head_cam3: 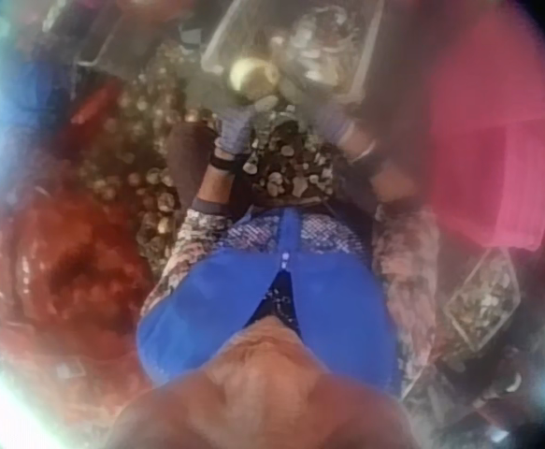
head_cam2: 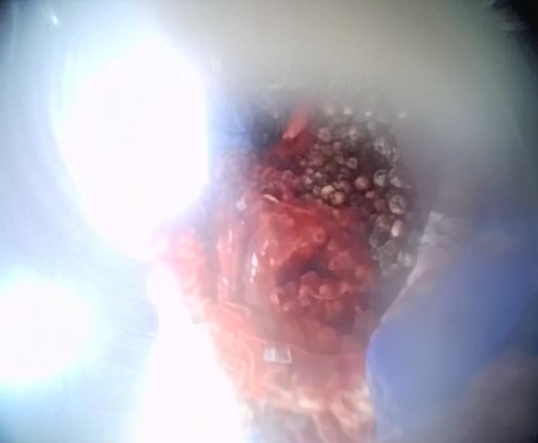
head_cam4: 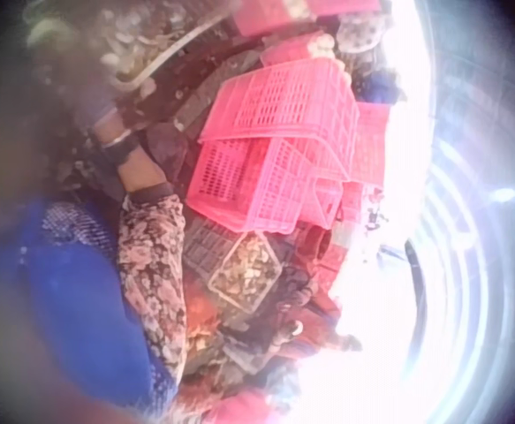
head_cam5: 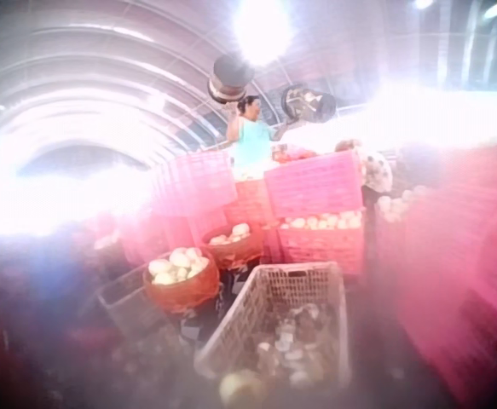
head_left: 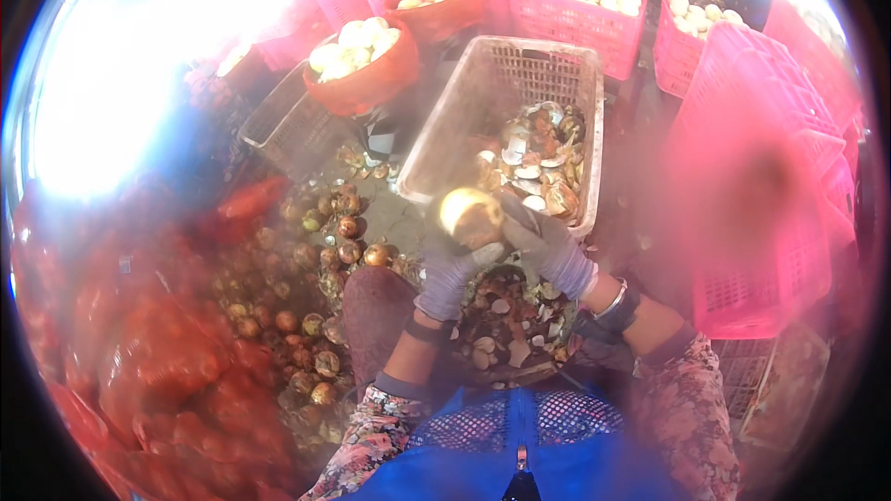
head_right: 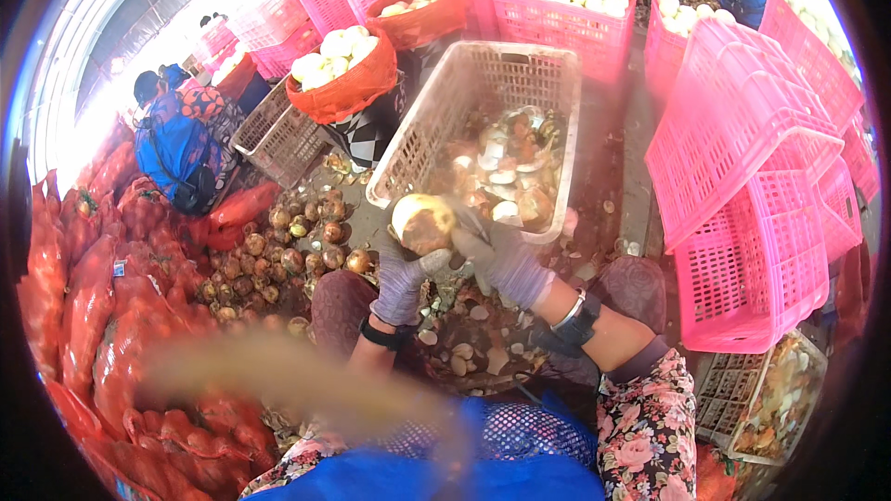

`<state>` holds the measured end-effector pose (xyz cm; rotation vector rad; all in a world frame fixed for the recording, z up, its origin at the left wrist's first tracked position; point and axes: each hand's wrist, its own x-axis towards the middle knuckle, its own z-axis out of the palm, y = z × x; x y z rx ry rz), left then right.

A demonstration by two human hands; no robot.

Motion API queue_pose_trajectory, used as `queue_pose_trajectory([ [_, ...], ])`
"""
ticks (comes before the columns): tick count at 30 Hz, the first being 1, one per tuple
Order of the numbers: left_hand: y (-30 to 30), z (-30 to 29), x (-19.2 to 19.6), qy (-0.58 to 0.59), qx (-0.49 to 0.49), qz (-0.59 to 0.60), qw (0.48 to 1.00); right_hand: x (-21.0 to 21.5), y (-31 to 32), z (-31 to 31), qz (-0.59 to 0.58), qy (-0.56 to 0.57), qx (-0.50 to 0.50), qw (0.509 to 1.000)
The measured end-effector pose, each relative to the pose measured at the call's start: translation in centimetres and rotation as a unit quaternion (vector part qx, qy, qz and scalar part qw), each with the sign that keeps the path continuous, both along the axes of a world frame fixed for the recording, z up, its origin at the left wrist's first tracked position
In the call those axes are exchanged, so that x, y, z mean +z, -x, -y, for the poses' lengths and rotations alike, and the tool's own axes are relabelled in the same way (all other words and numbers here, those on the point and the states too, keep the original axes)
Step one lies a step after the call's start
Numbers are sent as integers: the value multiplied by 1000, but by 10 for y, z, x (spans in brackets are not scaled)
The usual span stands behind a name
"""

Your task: The person sits on the floor and peels the rind off round fruit one at a time using a small knife, dropping the removed peel into a plastic basket and setting the peeled fruit aside. They occasionally reach to the floor to pick up the next unpeeled fruit.

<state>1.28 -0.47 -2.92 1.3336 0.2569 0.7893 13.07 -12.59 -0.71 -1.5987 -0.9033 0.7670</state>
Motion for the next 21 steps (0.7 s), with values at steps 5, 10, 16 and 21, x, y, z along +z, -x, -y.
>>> queue_pose_trajectory([
  [5,7,-10,-28,19,7,-22,1000,-6,0,-2,180,-8,19,983],
  [10,11,-6,-30,3,-5,-30,1000,-20,-3,-1,260,-50,24,964],
  [16,9,3,-9,7,-39,-1,999,-27,-1,-9,368,-114,28,923],
  [21,6,2,-21,-84,-51,-63,993,-31,-4,-17,344,60,69,935],
])
